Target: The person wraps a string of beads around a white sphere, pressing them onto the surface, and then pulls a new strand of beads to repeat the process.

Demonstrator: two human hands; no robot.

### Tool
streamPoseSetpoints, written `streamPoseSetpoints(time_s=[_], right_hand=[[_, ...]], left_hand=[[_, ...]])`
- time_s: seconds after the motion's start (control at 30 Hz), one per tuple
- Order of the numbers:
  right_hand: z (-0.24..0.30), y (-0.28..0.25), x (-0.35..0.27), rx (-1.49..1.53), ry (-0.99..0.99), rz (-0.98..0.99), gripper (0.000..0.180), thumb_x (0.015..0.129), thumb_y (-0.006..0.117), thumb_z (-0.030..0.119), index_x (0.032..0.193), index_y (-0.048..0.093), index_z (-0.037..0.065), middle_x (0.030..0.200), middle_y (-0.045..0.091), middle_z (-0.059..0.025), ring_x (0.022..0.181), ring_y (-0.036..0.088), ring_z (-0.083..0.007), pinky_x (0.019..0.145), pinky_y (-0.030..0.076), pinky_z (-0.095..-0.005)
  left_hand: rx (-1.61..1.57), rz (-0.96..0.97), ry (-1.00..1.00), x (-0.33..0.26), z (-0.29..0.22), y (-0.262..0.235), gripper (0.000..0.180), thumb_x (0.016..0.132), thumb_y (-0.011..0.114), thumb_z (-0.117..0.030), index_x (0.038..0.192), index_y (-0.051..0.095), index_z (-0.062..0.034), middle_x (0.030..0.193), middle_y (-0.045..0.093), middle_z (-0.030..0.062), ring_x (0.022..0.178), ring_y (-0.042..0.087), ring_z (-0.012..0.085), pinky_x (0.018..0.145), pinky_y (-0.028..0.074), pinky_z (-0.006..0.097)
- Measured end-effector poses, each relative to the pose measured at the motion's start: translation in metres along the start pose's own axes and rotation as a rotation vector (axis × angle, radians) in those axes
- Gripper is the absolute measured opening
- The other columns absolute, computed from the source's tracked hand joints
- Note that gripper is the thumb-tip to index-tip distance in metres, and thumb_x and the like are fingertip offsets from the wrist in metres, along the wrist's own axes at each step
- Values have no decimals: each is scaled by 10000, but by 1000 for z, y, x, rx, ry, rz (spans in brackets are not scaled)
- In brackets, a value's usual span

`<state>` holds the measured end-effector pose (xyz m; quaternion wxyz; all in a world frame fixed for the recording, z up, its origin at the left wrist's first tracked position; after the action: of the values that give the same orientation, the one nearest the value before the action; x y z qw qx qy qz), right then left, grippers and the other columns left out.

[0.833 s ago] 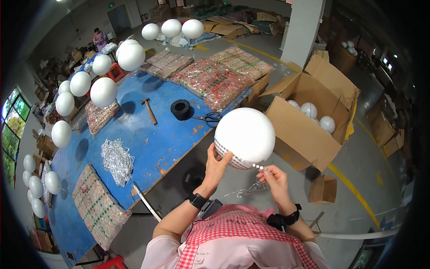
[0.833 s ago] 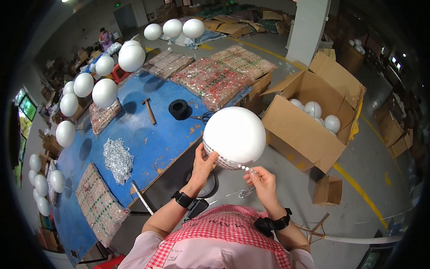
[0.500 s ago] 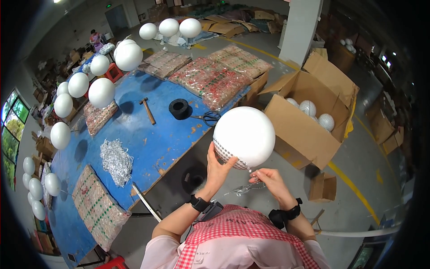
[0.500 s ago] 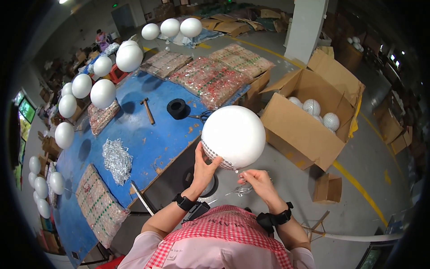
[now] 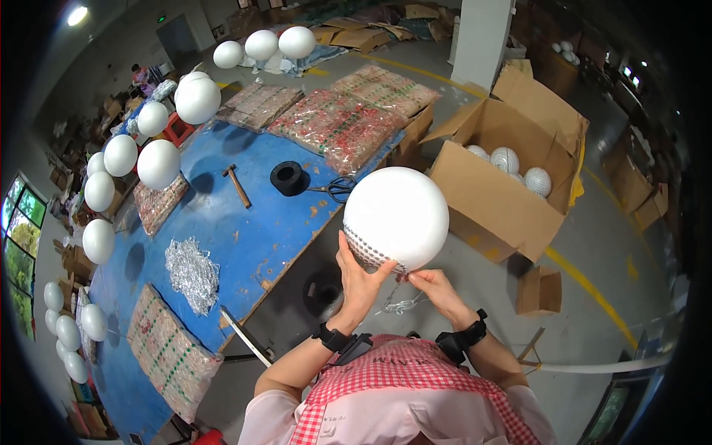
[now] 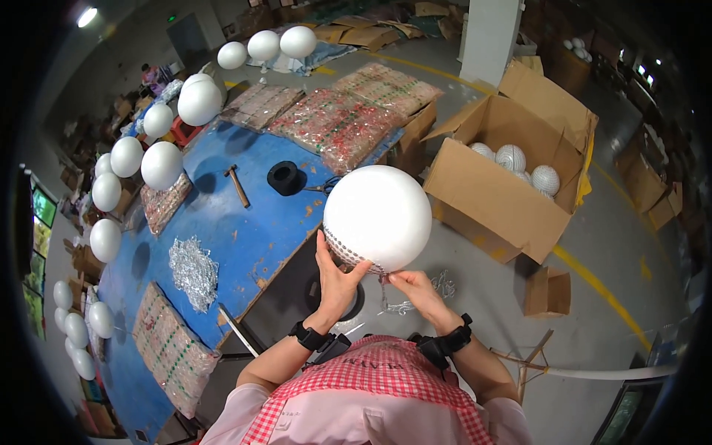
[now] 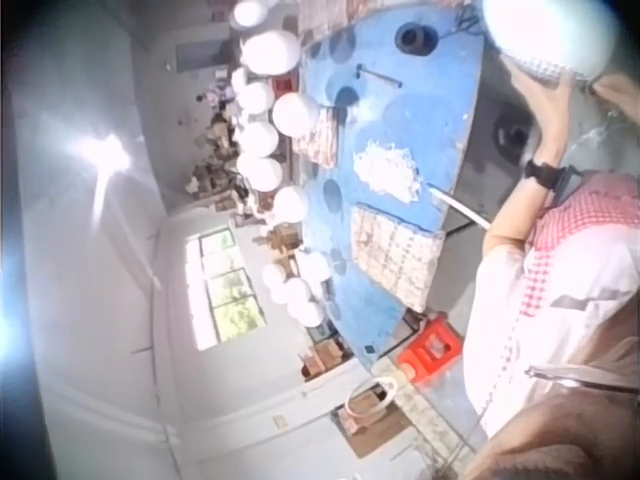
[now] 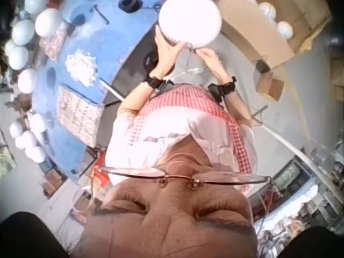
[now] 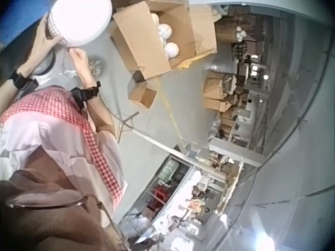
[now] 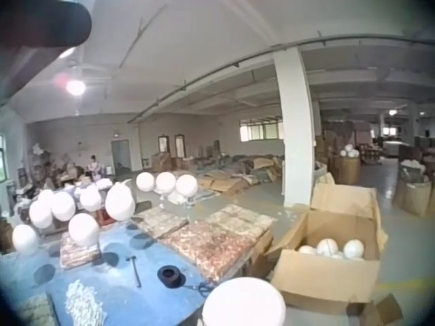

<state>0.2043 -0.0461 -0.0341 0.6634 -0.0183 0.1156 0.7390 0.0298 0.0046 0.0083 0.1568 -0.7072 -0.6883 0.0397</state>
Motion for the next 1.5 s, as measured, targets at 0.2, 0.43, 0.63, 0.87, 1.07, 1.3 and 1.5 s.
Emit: streamPoseSetpoints(time_s=[0.2,0.43,0.63,0.87,1.07,1.3,1.5], right_hand=[[-6,2,-2,11,30,-47,213,866,641,155,949,689,-36,886,686,-67,838,608,-114,804,461,-256],[-5,2,-4,80,66,-15,185,854,648,127,941,679,-34,878,678,-82,834,608,-132,796,462,-273],[0,2,-7,87,51,21,129,850,644,92,900,668,-25,898,679,-80,840,618,-126,788,471,-257],[16,2,-13,-98,-53,-3,142,843,657,106,897,684,-23,792,685,-42,739,601,-80,683,472,-229],[39,-2,-20,-311,-75,22,127,825,672,105,854,681,-19,756,679,-42,717,601,-76,651,470,-235],[63,-6,-31,-405,-404,-216,109,782,708,107,771,658,10,683,639,-45,608,573,-120,596,442,-277],[53,0,-15,-532,-406,-369,137,756,725,121,733,643,14,651,635,-61,566,579,-164,567,438,-295]], left_hand=[[-7,13,-24,1,0,0,1140,686,793,-393,1445,33,-11,1324,265,267,1233,338,392,1016,328,444],[-15,23,-37,2,0,0,1118,701,780,-395,1443,41,-5,1316,272,263,1225,345,382,1020,321,442],[-7,20,-30,2,1,0,1101,709,775,-401,1438,56,6,1308,285,260,1219,347,379,1019,319,444],[-6,14,-17,2,2,1,1103,707,777,-410,1438,63,7,1305,290,261,1217,350,376,1022,316,442],[-45,13,-44,4,6,-1,1089,714,775,-396,1439,72,11,1341,270,259,1242,348,364,1028,324,436],[-98,21,-94,8,3,-5,1058,739,763,-359,1441,66,17,1397,248,274,1264,366,355,1029,349,420],[-184,58,-206,11,-5,-9,1029,761,751,-321,1442,52,6,1409,259,279,1269,369,356,1030,360,414]])
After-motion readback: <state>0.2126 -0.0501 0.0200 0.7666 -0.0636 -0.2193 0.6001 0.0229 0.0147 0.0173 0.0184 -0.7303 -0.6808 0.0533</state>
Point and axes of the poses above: each hand's wrist, its own x-axis towards the middle knuckle, its own y-axis out of the palm, z = x × y, the point moved 3 cm from there along x, towards the middle knuckle
